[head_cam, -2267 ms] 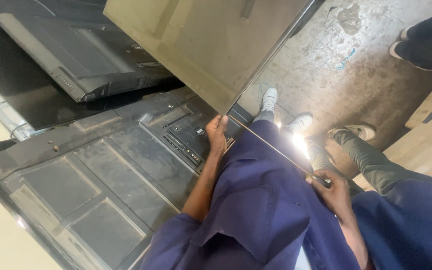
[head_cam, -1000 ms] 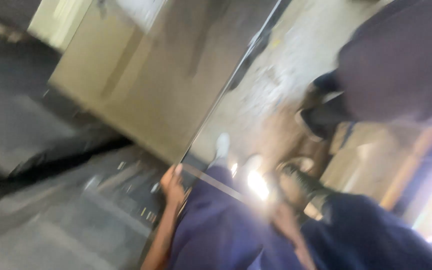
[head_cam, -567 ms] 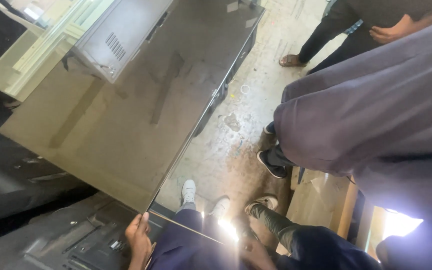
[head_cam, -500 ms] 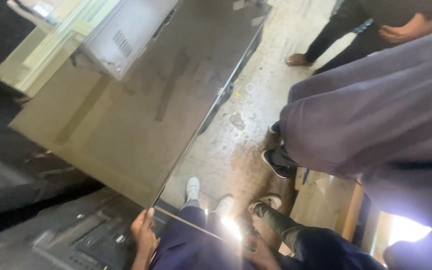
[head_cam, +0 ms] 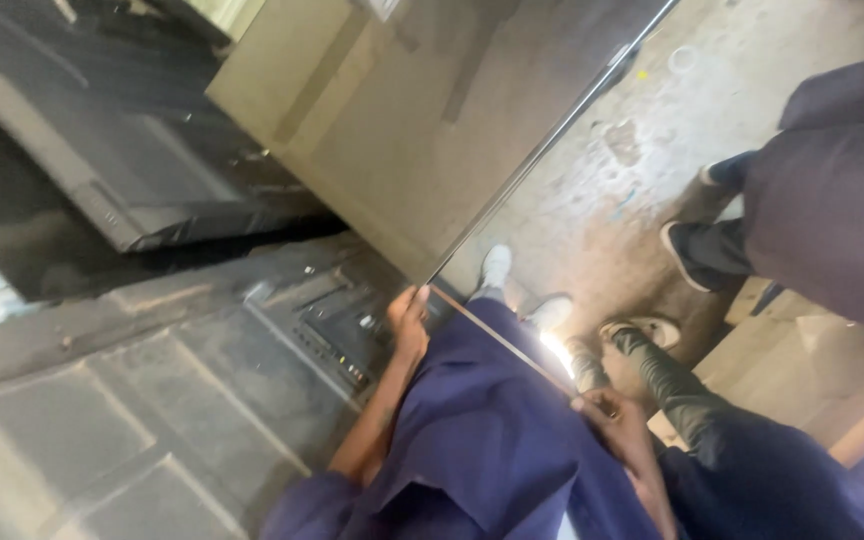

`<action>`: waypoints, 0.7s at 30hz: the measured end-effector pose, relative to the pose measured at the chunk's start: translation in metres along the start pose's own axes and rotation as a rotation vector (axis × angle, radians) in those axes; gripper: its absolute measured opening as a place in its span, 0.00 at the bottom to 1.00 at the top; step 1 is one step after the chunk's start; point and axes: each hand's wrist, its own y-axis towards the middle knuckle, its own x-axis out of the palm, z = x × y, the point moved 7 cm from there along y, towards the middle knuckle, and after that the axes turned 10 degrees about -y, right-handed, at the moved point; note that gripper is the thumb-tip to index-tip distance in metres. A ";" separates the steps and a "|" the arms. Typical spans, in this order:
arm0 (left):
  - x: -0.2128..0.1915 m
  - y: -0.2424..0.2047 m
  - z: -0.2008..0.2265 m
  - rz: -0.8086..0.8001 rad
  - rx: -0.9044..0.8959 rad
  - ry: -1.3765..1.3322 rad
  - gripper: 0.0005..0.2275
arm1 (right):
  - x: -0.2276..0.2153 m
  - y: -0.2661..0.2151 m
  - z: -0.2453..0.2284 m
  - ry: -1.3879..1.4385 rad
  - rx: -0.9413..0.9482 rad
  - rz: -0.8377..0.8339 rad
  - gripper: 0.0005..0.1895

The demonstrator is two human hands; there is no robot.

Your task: Fastening screws into the frame of a television using a manual screwdriver

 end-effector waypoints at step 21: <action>-0.003 0.005 -0.005 -0.067 0.006 -0.055 0.13 | 0.013 -0.017 -0.040 -0.146 0.113 -0.268 0.19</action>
